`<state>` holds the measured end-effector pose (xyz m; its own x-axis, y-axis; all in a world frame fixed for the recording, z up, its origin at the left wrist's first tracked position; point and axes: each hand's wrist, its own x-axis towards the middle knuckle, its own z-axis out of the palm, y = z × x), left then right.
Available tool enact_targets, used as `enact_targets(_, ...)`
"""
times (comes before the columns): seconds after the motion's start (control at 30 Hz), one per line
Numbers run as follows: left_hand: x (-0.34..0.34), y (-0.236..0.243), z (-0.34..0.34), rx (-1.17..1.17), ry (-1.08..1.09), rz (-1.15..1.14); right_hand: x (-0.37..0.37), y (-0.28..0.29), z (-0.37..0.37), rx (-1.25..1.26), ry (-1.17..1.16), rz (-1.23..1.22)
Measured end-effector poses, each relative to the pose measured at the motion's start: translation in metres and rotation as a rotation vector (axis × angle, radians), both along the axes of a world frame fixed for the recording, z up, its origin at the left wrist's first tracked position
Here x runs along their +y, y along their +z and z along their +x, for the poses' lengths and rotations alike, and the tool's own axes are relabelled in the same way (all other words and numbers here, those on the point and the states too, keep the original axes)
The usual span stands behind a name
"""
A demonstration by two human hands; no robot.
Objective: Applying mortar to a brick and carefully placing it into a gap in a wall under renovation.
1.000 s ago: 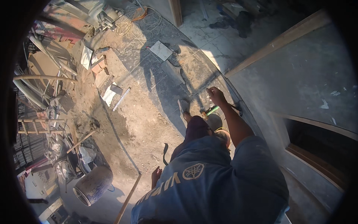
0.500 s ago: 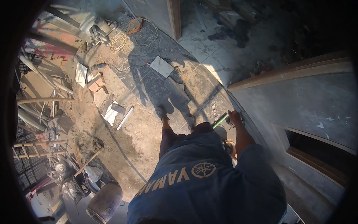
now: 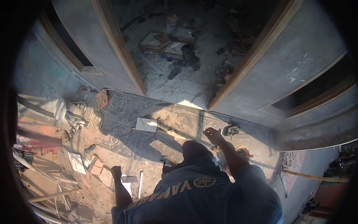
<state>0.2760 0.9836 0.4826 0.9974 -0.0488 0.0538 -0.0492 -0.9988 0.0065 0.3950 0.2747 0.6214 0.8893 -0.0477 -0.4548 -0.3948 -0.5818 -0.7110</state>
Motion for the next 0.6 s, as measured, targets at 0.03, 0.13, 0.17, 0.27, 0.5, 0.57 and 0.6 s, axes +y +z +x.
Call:
enact_targets(0.03, -0.042, 0.033, 0.079, 0.227, 0.231, -0.265, -0.009, 0.001, -0.011, -0.018, -0.021, -0.073)
enact_targets(0.13, -0.085, 0.104, 0.154, 0.019, 0.339, -0.878, -0.011, -0.014, -0.023, -0.012, -0.013, -0.110)
enact_targets(0.17, -0.103, 0.127, 0.174, 0.181, 0.376, -0.935, -0.023, -0.024, -0.032, 0.009, -0.018, -0.152)
enact_targets(0.27, -0.127, 0.111, 0.172, 0.129, 0.118, -0.760, -0.049, -0.040, -0.039, 0.173, -0.039, -0.280)
enact_targets(0.5, -0.219, 0.016, 0.045, 0.481, 0.163, -0.304, -0.133, -0.092, -0.037, 0.311, -0.603, 0.025)
enact_targets(0.57, -0.238, 0.022, 0.014, 0.622, 0.399, -0.443, -0.150, -0.090, -0.017, 0.296, -0.542, -0.027)
enact_targets(0.6, -0.230, 0.019, -0.007, 0.627, 0.351, -0.411, -0.150, -0.094, -0.003, 0.236, -0.493, -0.010)
